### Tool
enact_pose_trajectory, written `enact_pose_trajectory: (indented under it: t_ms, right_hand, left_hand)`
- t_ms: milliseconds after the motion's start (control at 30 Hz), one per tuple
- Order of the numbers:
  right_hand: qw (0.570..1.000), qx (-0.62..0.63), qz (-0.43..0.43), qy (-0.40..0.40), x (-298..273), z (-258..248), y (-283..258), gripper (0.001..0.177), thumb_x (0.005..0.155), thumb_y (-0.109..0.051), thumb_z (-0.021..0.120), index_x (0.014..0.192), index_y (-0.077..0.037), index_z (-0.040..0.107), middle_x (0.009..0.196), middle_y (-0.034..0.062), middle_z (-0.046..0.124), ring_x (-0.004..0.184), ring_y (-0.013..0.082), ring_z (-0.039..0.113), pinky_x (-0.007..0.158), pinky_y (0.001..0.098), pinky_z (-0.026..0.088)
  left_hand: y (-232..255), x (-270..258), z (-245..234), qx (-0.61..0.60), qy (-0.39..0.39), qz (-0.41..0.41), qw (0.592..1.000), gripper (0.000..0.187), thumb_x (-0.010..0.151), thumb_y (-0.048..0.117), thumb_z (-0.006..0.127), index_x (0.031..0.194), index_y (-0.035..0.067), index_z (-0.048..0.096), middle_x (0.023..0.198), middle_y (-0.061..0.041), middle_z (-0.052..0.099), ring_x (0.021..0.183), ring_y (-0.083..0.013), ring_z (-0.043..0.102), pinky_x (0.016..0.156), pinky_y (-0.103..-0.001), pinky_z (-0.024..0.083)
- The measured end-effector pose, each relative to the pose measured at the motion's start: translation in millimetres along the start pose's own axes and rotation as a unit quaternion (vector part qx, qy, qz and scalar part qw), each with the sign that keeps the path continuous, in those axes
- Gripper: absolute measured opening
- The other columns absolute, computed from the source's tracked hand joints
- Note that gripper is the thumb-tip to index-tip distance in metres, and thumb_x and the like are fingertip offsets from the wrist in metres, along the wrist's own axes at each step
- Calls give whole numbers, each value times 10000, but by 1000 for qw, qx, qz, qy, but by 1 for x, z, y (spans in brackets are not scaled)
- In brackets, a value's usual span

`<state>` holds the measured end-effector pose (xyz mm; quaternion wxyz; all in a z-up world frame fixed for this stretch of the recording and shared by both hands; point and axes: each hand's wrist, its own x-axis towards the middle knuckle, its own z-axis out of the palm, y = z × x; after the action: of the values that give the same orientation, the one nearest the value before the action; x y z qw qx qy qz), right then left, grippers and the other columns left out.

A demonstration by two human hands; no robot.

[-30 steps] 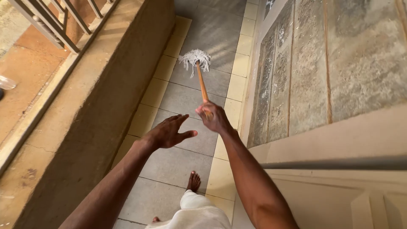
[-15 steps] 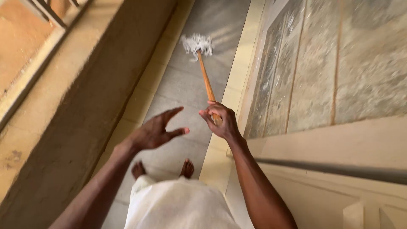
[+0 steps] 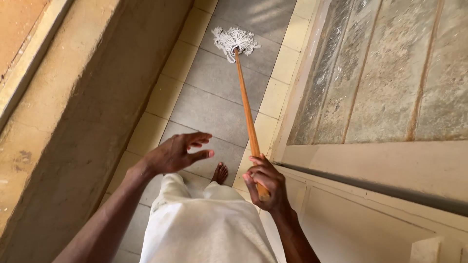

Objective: The person mops a tiled floor using a string mop, moving back and forth along a narrow corridor and into a corner area. The person adjusts grip and position to clean near walls and doorways.

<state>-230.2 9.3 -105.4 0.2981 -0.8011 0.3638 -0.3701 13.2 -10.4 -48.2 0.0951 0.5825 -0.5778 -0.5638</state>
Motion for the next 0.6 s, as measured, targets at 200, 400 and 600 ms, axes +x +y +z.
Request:
enact_pose_trajectory:
  t_ms: [200, 400, 600]
  right_hand:
    - [997, -43, -58, 4, 55, 35, 77, 248, 778, -93, 595, 557, -25, 506, 731, 97, 626, 889, 283, 606, 907, 383, 417]
    - [997, -60, -30, -29, 146, 52, 125, 254, 772, -171, 651, 620, -46, 490, 790, 72, 638, 935, 329, 572, 798, 414, 468]
    - [999, -32, -35, -5, 160, 61, 114, 257, 702, -144, 702, 604, -54, 482, 737, 72, 639, 870, 332, 594, 782, 402, 473]
  left_hand:
    - [16, -7, -9, 3, 3, -27, 1000, 517, 796, 398, 522, 1231, 127, 450, 1209, -132, 522, 1143, -292, 478, 950, -421, 366]
    - [29, -6, -12, 31, 6, -3, 999, 495, 799, 372, 521, 1211, 106, 456, 1207, -153, 513, 1137, -310, 473, 942, -455, 370]
    - [34, -1, -11, 47, 17, 9, 999, 514, 791, 410, 530, 1207, 115, 465, 1204, -135, 519, 1129, -288, 486, 921, -455, 389]
